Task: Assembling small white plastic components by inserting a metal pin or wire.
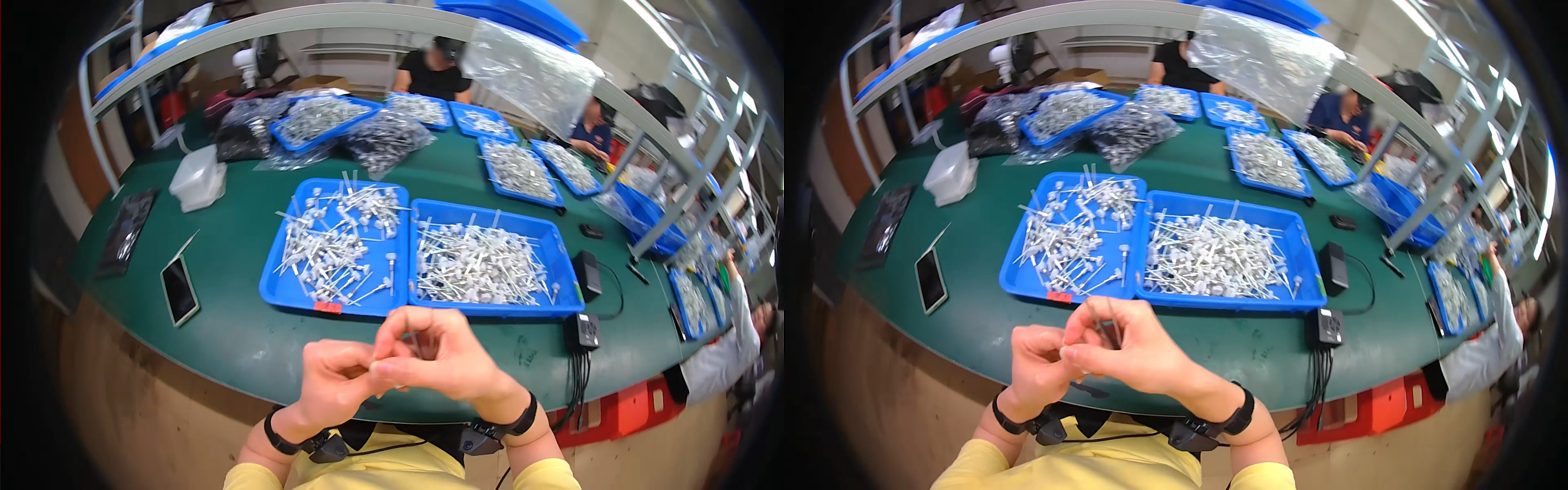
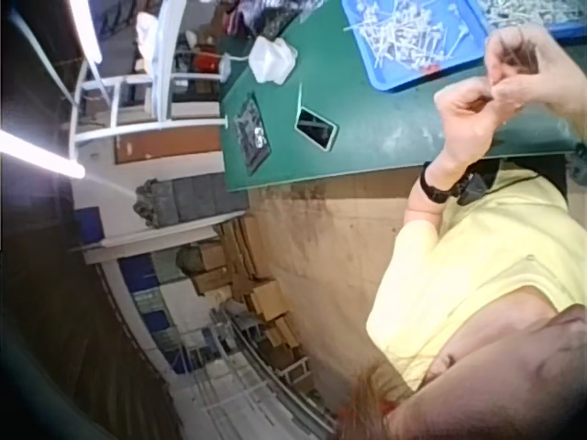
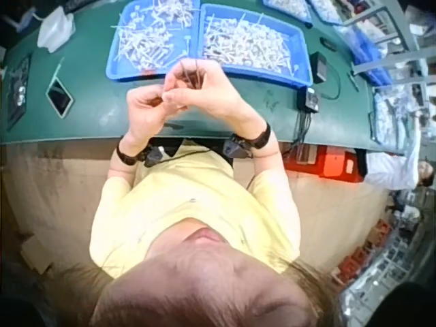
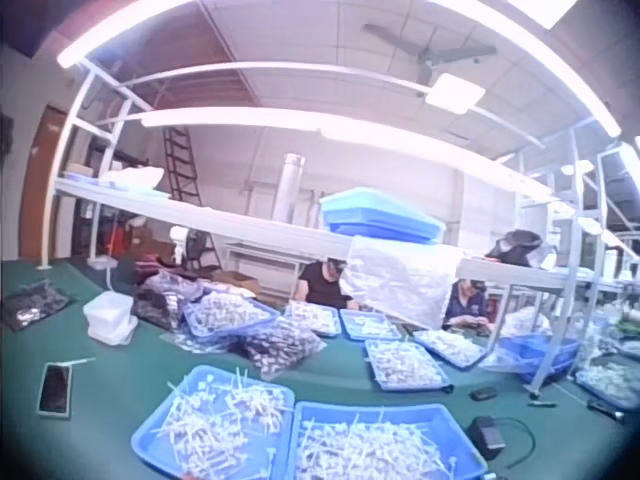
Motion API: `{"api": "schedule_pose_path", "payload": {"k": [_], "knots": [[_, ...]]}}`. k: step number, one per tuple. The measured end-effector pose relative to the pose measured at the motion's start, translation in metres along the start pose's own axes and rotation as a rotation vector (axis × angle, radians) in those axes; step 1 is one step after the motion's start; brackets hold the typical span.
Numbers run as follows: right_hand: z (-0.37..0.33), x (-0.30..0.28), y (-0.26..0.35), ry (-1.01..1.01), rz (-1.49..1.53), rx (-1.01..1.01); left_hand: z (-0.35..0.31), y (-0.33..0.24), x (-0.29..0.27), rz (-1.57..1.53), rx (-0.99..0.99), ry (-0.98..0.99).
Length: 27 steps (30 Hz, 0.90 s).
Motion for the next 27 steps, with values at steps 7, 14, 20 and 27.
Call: {"api": "schedule_pose_path", "payload": {"k": [7,14,20,27], "knots": [[-0.004,0.012,-0.021,-0.094,-0.049,-0.164,-0.018,0.020,-0.010,-0.160,0.019,-0.128],[-0.008,-0.004,-0.019,-0.119,-0.077,-0.044,-0.004,0.023,-0.013,-0.011,-0.031,0.064],[-0.040,-0.085,-0.053,-0.610,-0.484,-0.142,0.078,0.060,-0.003,0.408,-0.039,0.154],[-0.053,-0.129,-0.081,-1.021,-0.848,-0.393,0.193,0.111,0.063,1.083,0.390,0.276]]}}
Point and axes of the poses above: each hand's wrist, its own z-axis towards the middle knuckle, its own x-axis out of the palm, y = z × x, the point moved 5 cm from there along z, towards the middle knuckle, and after that the axes turned 4 degrees about x, right-handed, at the moved point
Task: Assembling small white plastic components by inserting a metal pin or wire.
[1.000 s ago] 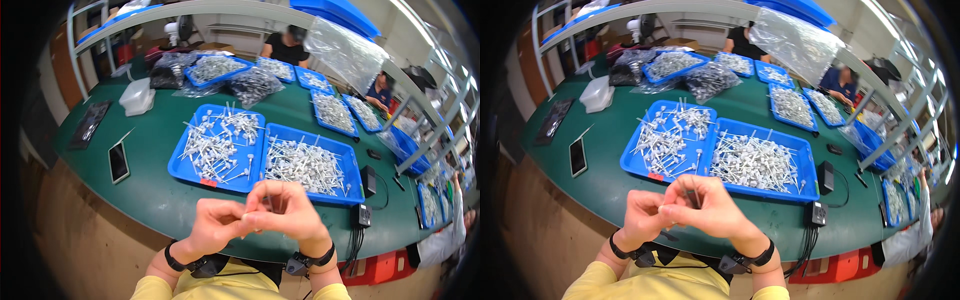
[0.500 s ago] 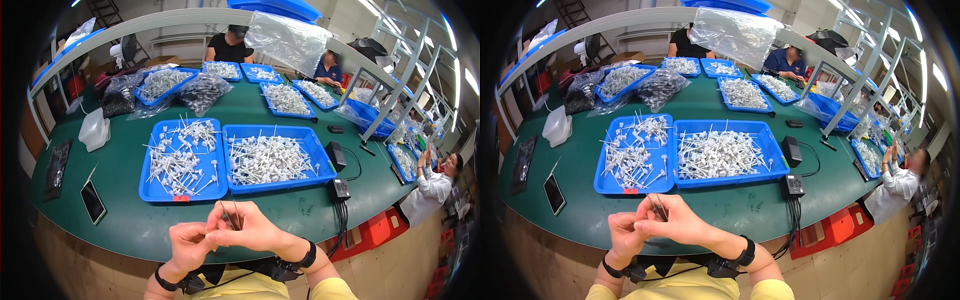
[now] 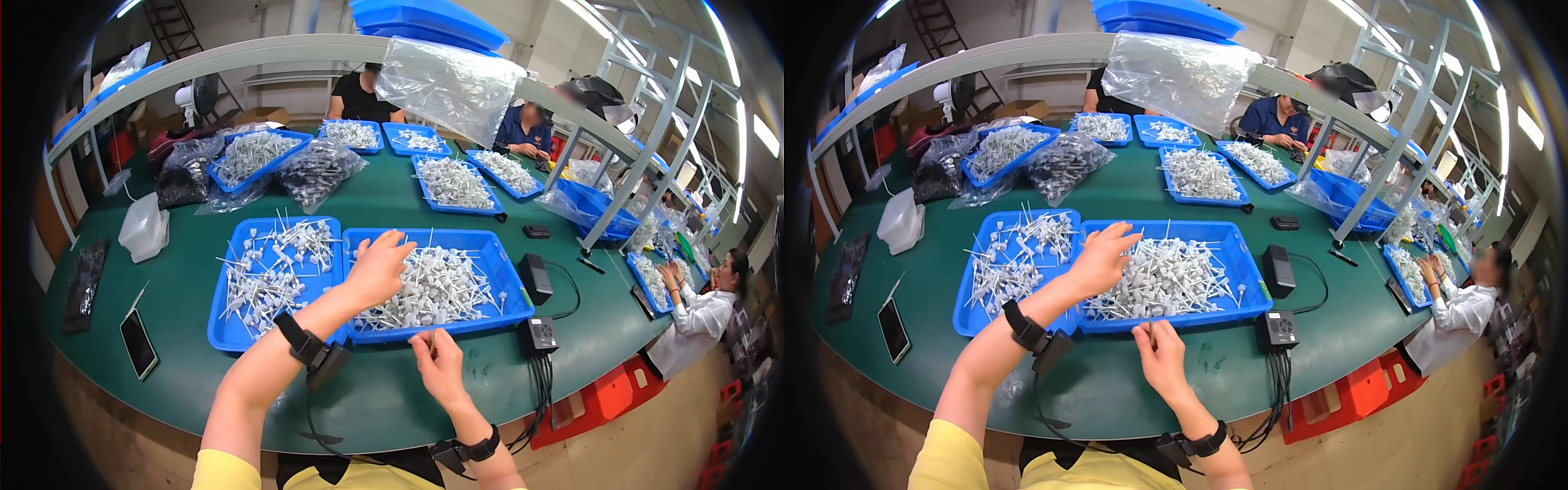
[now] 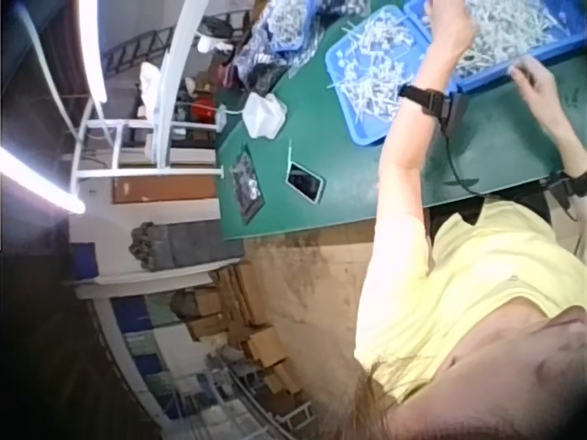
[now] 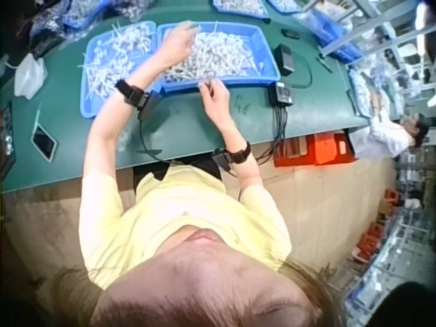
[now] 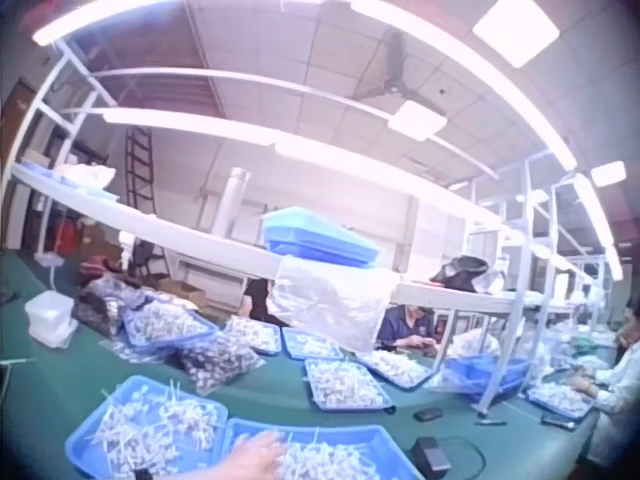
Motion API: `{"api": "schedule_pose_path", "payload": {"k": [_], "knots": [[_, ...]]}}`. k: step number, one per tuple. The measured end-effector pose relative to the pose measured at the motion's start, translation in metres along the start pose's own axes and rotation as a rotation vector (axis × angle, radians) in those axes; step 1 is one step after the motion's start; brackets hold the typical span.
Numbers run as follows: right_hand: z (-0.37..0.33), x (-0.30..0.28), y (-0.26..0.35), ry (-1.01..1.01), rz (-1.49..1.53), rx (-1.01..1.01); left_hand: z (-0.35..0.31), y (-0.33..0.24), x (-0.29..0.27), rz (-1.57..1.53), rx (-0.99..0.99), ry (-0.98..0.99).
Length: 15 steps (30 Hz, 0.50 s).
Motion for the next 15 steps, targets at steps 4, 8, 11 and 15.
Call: {"api": "schedule_pose_path", "payload": {"k": [4,8,11,15], "knots": [[-0.012,-0.002,-0.001,0.025,0.209,0.228,-0.022,0.023,-0.024,-0.012,0.061,-0.062],[-0.033,0.009,-0.006,0.129,0.020,0.128,-0.078,0.075,-0.077,0.084,-0.135,0.058],[-0.038,0.014,0.003,0.182,-0.038,0.021,-0.121,0.096,-0.113,0.199,-0.419,0.301],[-0.041,0.021,0.007,0.269,-0.068,-0.020,-0.152,0.096,-0.119,0.194,-0.385,0.303]]}}
Point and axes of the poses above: each hand's wrist, its own z-axis towards the middle knuckle, its own x-axis out of the palm, y = z × x, the point moved 5 cm from there along z, towards the middle knuckle, and after that the axes turned 4 degrees about x, right-handed, at the moved point
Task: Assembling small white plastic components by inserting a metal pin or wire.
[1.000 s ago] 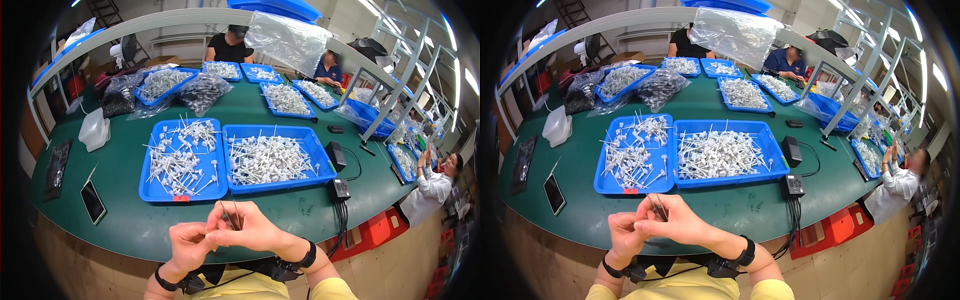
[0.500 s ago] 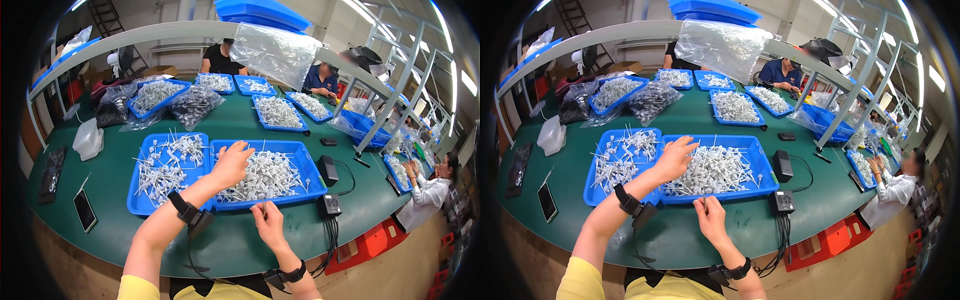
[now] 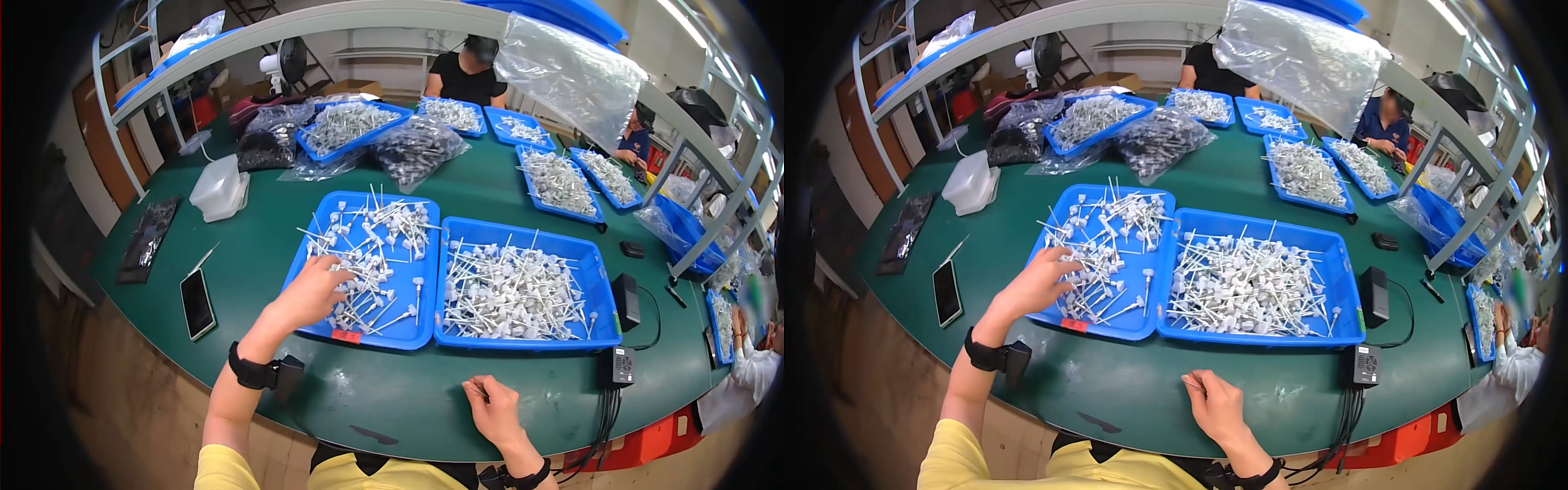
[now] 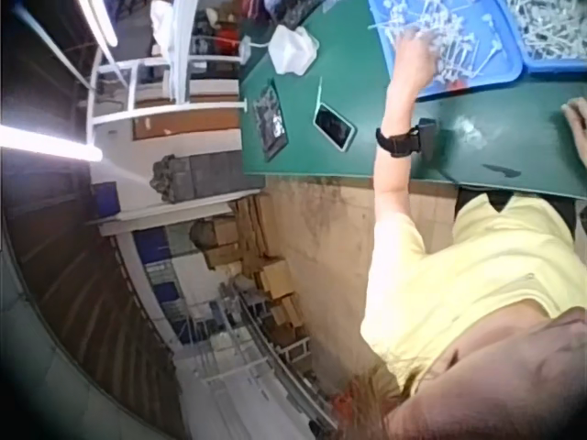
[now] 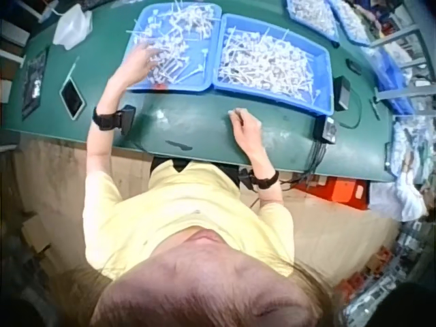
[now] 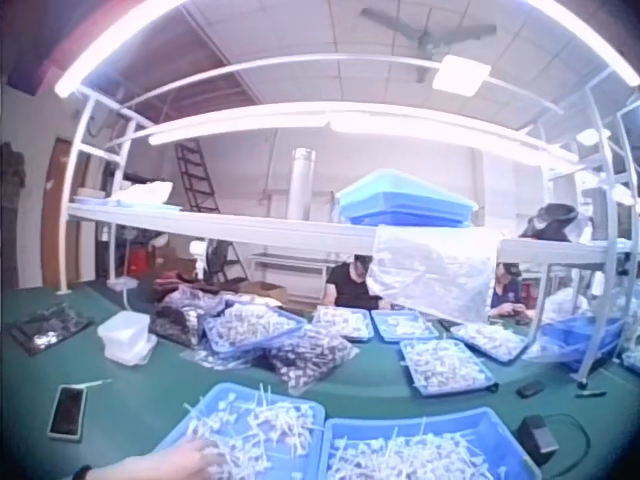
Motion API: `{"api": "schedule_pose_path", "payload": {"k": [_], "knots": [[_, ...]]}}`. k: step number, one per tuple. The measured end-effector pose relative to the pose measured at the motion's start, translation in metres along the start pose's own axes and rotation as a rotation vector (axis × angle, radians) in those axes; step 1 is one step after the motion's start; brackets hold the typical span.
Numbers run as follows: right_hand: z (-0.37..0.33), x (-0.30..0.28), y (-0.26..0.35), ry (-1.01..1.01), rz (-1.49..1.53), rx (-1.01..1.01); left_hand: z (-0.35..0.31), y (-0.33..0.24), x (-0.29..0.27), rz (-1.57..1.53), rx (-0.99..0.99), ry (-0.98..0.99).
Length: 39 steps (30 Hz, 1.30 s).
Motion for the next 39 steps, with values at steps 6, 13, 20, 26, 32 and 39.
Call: {"api": "schedule_pose_path", "payload": {"k": [6,13,20,26,32,39], "knots": [[-0.003,0.010,0.003,0.129,-0.139,-0.121,0.060,-0.009,0.025,0.150,0.250,-0.232],[-0.014,0.012,0.018,0.160,-0.144,-0.299,0.099,-0.013,0.073,0.458,0.183,0.226],[-0.021,0.016,0.017,0.214,-0.179,-0.371,0.100,0.003,0.081,0.342,0.153,0.262],[-0.026,0.022,0.012,0.257,-0.166,-0.397,0.107,0.019,0.087,0.371,0.368,0.185],[-0.026,0.024,0.010,0.274,-0.190,-0.423,0.100,-0.003,0.061,0.470,0.470,0.090],[-0.009,0.007,0.030,0.268,-0.177,-0.269,0.078,-0.020,0.008,-0.281,0.295,-0.190]]}}
Point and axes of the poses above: each hand's wrist, its own z-axis towards the middle knuckle, its own x-axis out of the palm, y = z × x, the point moved 5 cm from there along z, towards the middle knuckle, and after that the axes turned 4 degrees about x, right-handed, at the moved point
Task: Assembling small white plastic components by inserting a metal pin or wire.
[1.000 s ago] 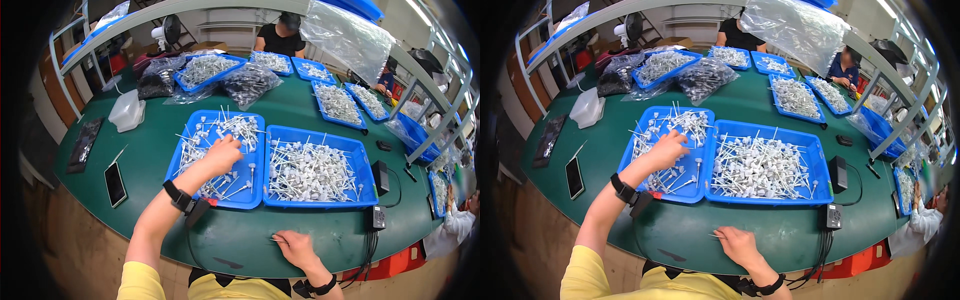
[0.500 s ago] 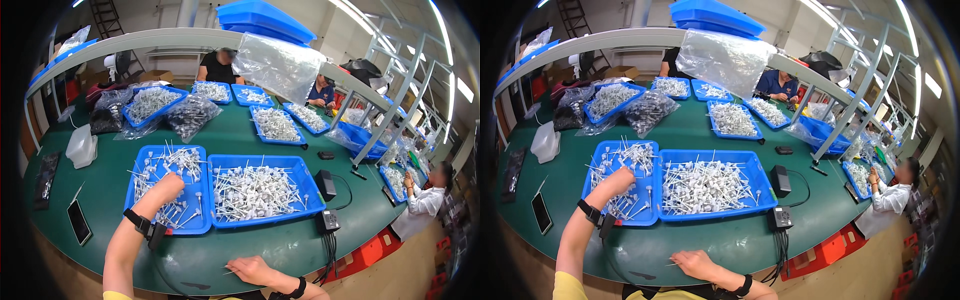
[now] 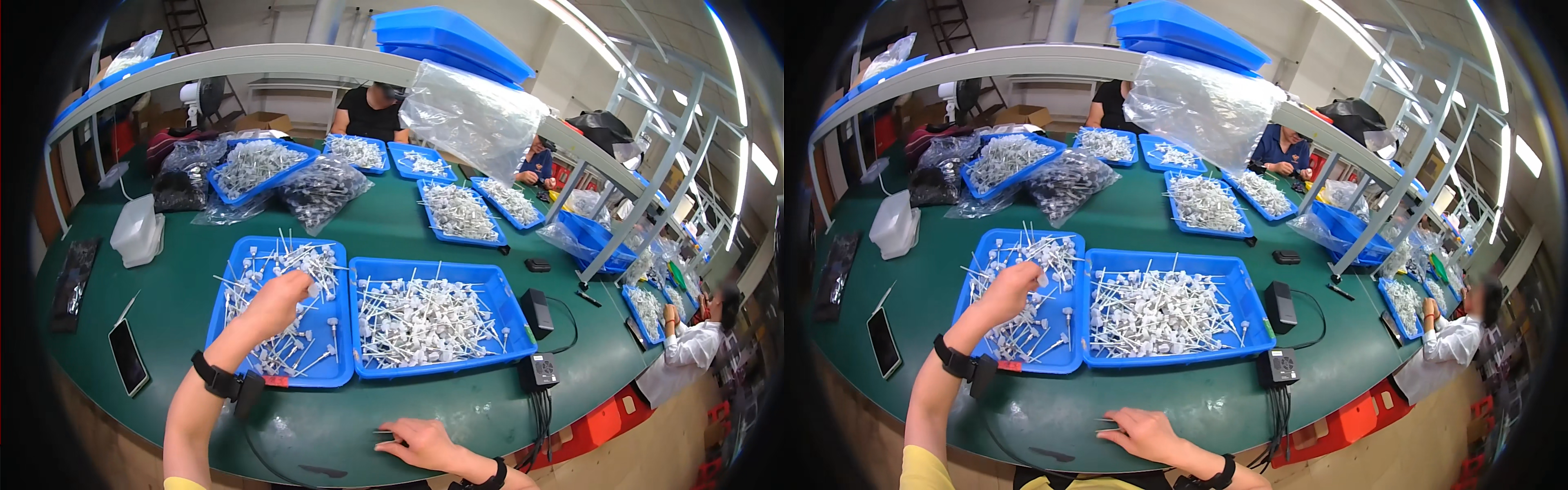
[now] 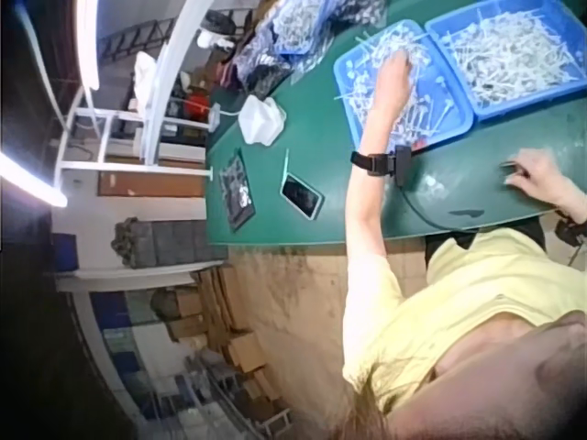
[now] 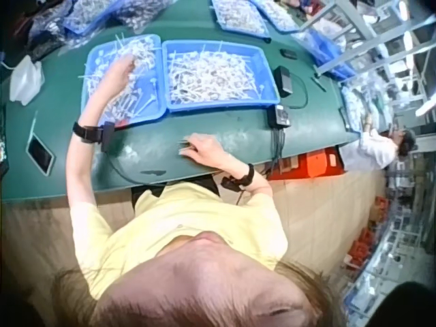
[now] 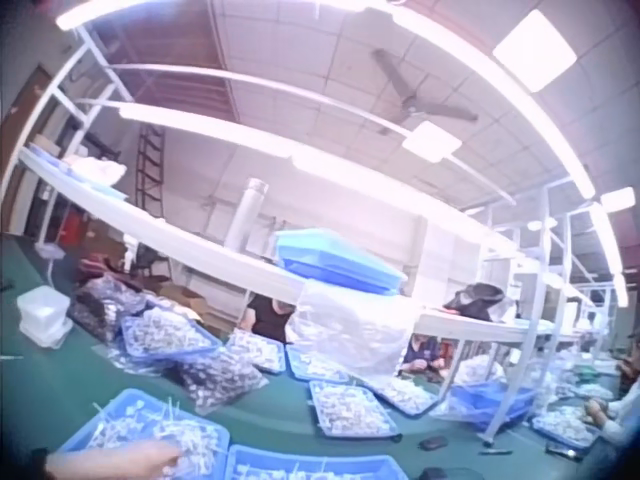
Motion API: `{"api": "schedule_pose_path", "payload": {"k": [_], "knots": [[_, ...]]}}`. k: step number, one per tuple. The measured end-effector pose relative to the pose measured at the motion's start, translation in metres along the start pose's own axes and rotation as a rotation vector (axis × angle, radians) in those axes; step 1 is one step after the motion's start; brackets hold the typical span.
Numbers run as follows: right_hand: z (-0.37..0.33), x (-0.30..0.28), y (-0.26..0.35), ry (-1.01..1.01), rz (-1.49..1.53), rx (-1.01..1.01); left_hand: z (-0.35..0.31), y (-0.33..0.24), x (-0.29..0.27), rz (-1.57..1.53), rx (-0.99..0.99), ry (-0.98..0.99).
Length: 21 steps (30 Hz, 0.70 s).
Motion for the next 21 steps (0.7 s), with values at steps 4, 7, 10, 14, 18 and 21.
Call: {"api": "schedule_pose_path", "payload": {"k": [4,7,10,14,18,21], "knots": [[0.006,-0.015,0.000,0.128,0.030,0.063,-0.026,-0.033,-0.020,-0.575,-0.199,-0.139],[0.019,-0.040,0.010,0.112,-0.149,0.022,-0.062,-0.053,-0.025,-0.877,-0.230,-0.139],[0.045,-0.068,0.034,0.029,0.040,0.004,-0.096,-0.059,-0.014,-1.046,-0.358,-0.153],[0.076,-0.085,0.067,-0.062,0.049,-0.155,-0.117,-0.061,0.002,-1.172,-0.364,-0.205],[0.103,-0.083,0.091,-0.098,0.003,-0.329,-0.117,-0.069,0.005,-1.183,-0.365,-0.264],[0.109,-0.083,0.094,-0.200,-0.018,-0.323,-0.115,-0.072,0.008,-1.133,-0.344,-0.276]]}}
Point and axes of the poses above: each hand's wrist, its own z-axis towards the middle knuckle, its own x-axis out of the palm, y = z × x, the point moved 5 cm from there along z, towards the middle knuckle, and after that the axes turned 4 degrees about x, right-handed, at the moved point
